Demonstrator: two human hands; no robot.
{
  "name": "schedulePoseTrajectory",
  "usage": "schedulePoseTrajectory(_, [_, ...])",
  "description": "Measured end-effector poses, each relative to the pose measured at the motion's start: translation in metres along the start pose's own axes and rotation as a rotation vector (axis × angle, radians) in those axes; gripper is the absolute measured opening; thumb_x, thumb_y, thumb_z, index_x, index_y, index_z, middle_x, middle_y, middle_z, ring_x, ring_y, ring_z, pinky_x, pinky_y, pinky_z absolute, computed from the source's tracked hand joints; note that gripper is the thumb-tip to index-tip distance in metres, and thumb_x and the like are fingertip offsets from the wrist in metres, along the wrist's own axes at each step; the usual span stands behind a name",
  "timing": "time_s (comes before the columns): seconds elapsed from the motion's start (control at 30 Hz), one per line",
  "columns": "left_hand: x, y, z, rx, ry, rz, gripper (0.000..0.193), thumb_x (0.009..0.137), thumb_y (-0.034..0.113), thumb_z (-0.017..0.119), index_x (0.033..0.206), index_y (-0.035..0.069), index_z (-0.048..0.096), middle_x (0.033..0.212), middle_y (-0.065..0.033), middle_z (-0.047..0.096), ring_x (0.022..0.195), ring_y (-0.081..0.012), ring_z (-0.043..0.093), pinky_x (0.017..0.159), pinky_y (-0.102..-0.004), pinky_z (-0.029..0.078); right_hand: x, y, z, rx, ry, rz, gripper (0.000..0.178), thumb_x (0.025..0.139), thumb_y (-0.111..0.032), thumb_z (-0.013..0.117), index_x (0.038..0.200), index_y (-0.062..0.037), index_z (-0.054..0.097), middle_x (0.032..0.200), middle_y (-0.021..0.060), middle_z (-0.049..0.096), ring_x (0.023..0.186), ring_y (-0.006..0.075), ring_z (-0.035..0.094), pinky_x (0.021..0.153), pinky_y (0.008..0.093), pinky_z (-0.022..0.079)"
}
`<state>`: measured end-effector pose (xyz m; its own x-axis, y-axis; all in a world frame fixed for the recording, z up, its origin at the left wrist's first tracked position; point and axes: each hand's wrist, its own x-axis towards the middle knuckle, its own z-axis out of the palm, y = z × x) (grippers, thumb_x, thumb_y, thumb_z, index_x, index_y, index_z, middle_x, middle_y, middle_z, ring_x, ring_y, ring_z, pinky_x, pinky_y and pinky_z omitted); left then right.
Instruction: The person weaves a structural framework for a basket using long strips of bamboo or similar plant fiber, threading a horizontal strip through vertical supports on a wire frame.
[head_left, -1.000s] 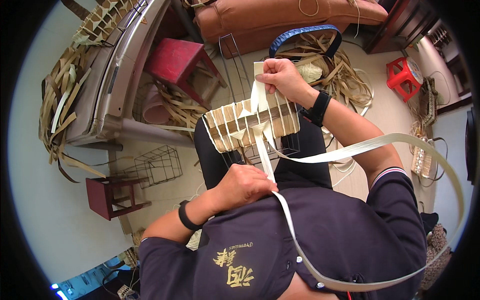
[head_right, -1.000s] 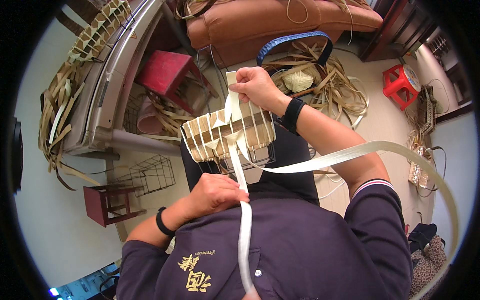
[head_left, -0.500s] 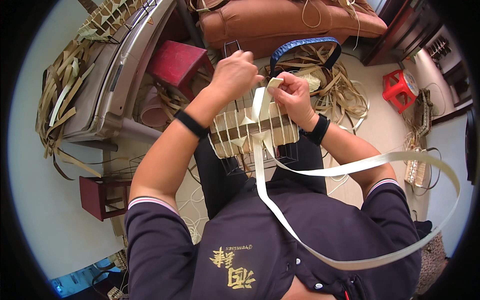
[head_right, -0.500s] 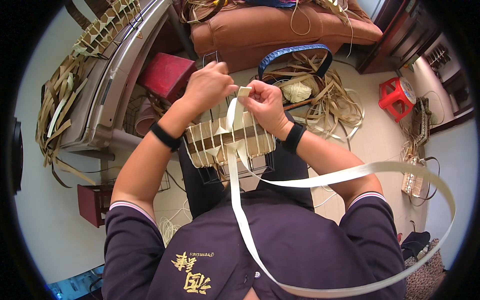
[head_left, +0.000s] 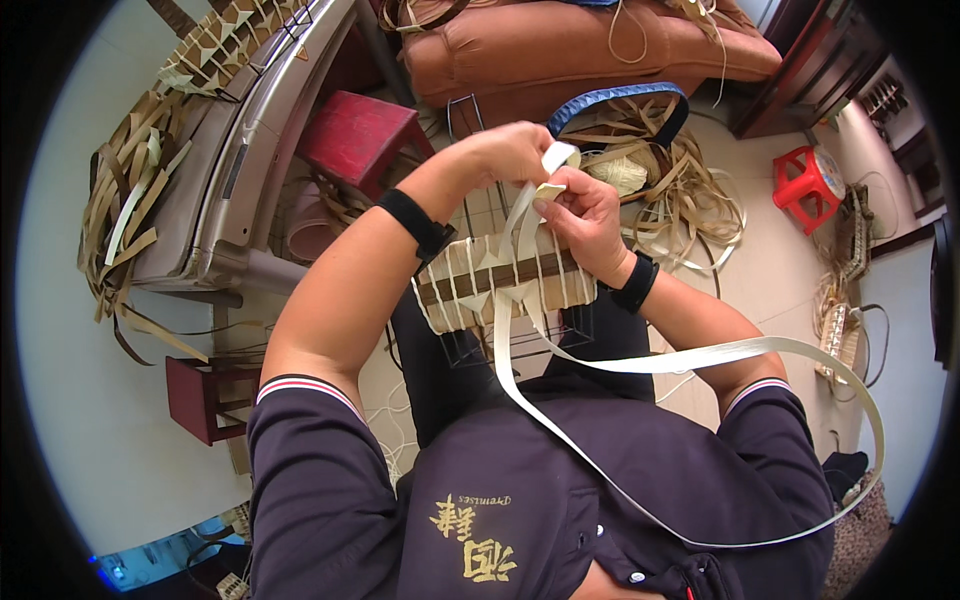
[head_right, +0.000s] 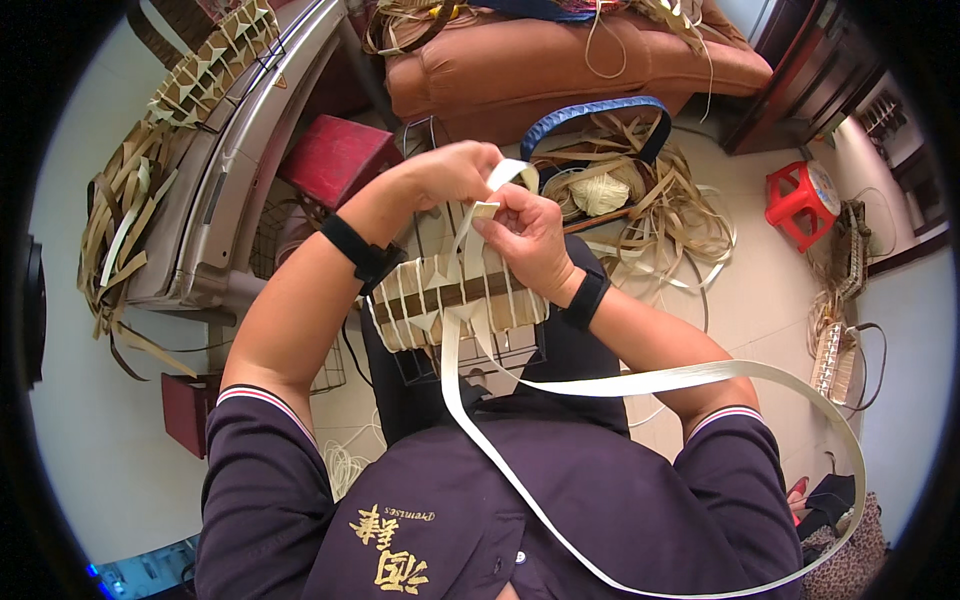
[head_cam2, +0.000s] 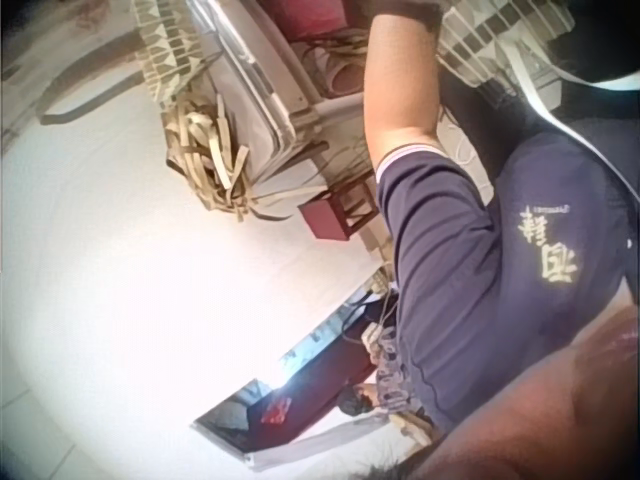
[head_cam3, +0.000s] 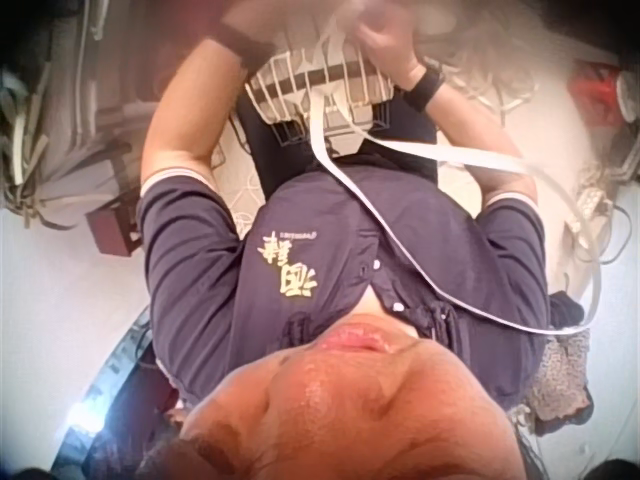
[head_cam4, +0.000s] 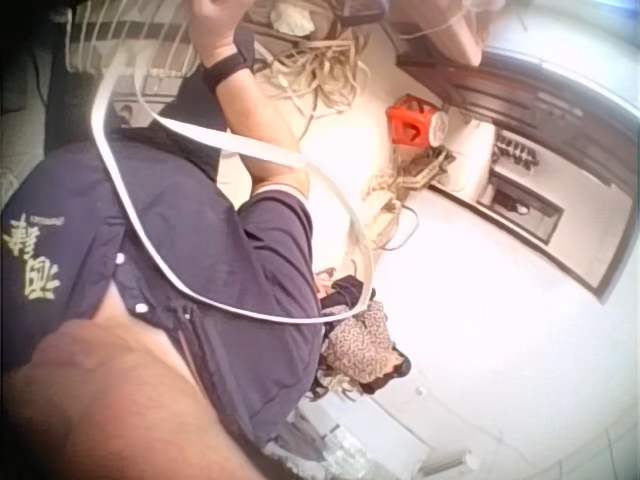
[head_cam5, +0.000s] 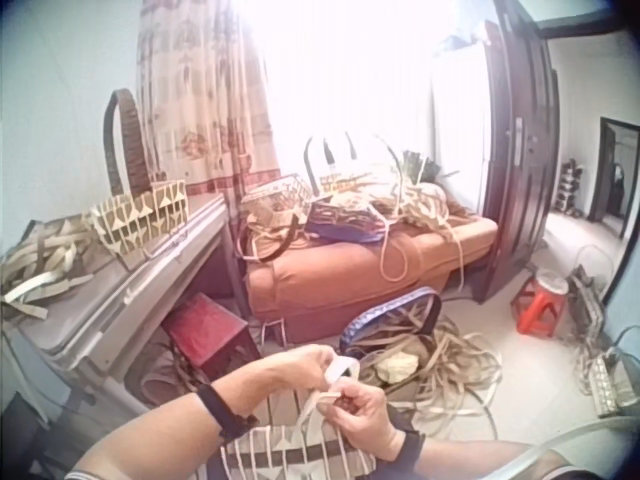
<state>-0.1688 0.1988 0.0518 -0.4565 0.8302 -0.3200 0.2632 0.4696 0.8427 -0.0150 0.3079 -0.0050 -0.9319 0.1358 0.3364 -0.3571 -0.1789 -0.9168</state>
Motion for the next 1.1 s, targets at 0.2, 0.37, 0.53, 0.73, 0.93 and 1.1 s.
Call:
schedulePoseTrajectory(0.2, [-0.033, 0.003, -0.059, -0.952, 0.044, 0.493, 0.037, 0.087, -0.008, 0.067, 0.123, -0.002, 0.063, 0.118, -0.0106, 0.07, 0.113, -0.0207, 0.068, 0.098, -0.032, 0.055, 0.001, -0.005, 0.001, 0.008, -0.044, 0.029, 0.011, 0.095, -0.005, 0.072, 0.09, -0.0038, 0.062, 0.076, -0.008, 0.057, 0.069, -0.0021, 0.05, 0.061, 0.0157, 0.039])
schedulePoseTrajectory(0.37, [-0.055, 0.0, -0.1, -0.647, 0.459, 0.959, 0.054, 0.089, -0.013, 0.062, 0.14, 0.006, 0.059, 0.145, -0.0098, 0.058, 0.137, -0.0274, 0.054, 0.111, -0.0385, 0.049, 0.001, -0.001, -0.005, -0.024, -0.028, 0.012, 0.012, 0.095, -0.006, 0.071, 0.09, -0.0043, 0.061, 0.076, -0.0078, 0.057, 0.068, -0.0021, 0.05, 0.061, 0.0157, 0.039])
schedulePoseTrajectory(0.53, [-0.066, -0.052, -0.121, -0.393, 0.887, 0.607, 0.052, 0.087, -0.006, 0.07, 0.138, 0.004, 0.063, 0.147, -0.0062, 0.056, 0.126, -0.0168, 0.056, 0.102, -0.0291, 0.048, 0.002, -0.002, 0.001, 0.003, -0.042, 0.017, 0.012, 0.095, -0.006, 0.071, 0.089, -0.0044, 0.061, 0.076, -0.008, 0.057, 0.068, -0.0021, 0.049, 0.06, 0.0159, 0.039])
schedulePoseTrajectory(0.73, [-0.109, -0.039, -0.053, 0.833, 0.793, -0.144, 0.017, 0.091, 0.019, 0.07, 0.104, 0.009, 0.076, 0.096, -0.0172, 0.073, 0.089, -0.038, 0.068, 0.083, -0.0429, 0.055, 0.004, -0.002, -0.005, -0.053, 0.015, 0.049, 0.01, 0.095, -0.005, 0.07, 0.089, -0.0035, 0.063, 0.078, -0.0074, 0.059, 0.067, -0.0026, 0.048, 0.058, 0.0164, 0.038])
schedulePoseTrajectory(0.93, [-0.183, -0.006, 0.075, 0.766, 0.385, 0.705, 0.031, 0.071, 0.003, 0.074, 0.102, 0.01, 0.073, 0.113, -0.0082, 0.07, 0.105, -0.03, 0.066, 0.096, -0.0444, 0.051, 0.005, 0.001, -0.002, -0.014, 0.001, 0.053, 0.01, 0.094, -0.004, 0.071, 0.089, -0.0033, 0.062, 0.079, -0.0075, 0.06, 0.068, -0.0029, 0.05, 0.058, 0.0166, 0.04])
schedulePoseTrajectory(1.1, [-0.188, -0.041, 0.133, 0.845, 0.513, 0.749, 0.025, 0.077, 0.006, 0.071, 0.101, 0.01, 0.074, 0.104, -0.0071, 0.073, 0.096, -0.0243, 0.07, 0.094, -0.0404, 0.054, 0.009, 0.008, -0.004, -0.078, 0.006, 0.039, 0.014, 0.093, -0.006, 0.072, 0.084, -0.0033, 0.061, 0.073, -0.0089, 0.056, 0.065, -0.0032, 0.048, 0.056, 0.0173, 0.04])
